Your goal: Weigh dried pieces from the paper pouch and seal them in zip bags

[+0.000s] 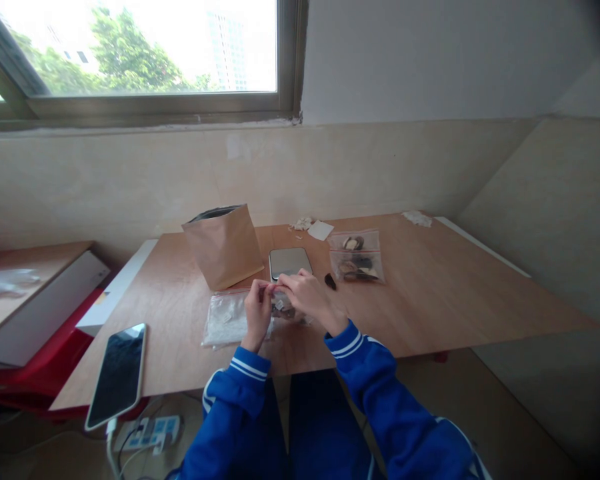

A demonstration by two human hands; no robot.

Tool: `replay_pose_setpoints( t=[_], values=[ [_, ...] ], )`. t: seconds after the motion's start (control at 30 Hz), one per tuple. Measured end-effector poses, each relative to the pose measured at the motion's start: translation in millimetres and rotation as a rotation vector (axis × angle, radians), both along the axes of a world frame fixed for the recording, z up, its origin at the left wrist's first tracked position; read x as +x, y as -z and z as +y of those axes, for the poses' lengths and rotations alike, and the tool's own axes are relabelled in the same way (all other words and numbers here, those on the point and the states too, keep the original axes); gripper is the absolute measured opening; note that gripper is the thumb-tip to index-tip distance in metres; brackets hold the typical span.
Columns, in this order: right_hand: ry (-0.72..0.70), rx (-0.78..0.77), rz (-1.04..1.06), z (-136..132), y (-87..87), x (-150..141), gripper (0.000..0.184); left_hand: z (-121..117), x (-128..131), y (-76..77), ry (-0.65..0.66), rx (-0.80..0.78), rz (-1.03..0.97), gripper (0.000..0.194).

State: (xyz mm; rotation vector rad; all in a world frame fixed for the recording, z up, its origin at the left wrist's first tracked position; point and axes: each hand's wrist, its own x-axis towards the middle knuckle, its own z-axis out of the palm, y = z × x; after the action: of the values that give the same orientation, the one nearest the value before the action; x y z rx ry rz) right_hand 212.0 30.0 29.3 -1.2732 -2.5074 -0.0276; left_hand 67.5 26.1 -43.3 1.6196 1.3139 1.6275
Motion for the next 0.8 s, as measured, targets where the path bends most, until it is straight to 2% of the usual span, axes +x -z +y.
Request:
replay_pose_setpoints(
  t=[0.13,0.3,0.47,0.63,0.8],
  values=[
    [0.014,-0.034,0.034,2,0.5,3,0.023,-1,-3,1.6,-0.069,-0.005,-0.056,0.025],
    [0.040,-0.023,-0.007,1,1.6,8,0.019,-3,-2,-2.0,-0.069,-0.006,-0.049,0.026],
    [0.037,0.024,0.029,-3,4.8,12,0.023,-5,1,-8.5,-0.040,0.001,-0.066,0.025],
    [0.047,0.020,0.062,-3,9.8,24,0.022,-5,-3,-14.0,-0.101,0.023,-0.099,0.026],
    [0.073,-0.041,0.197,-6,8.6,32,0.020,-8,-9,-19.6,-0.016,-0.030,-0.134,0.025]
  ],
)
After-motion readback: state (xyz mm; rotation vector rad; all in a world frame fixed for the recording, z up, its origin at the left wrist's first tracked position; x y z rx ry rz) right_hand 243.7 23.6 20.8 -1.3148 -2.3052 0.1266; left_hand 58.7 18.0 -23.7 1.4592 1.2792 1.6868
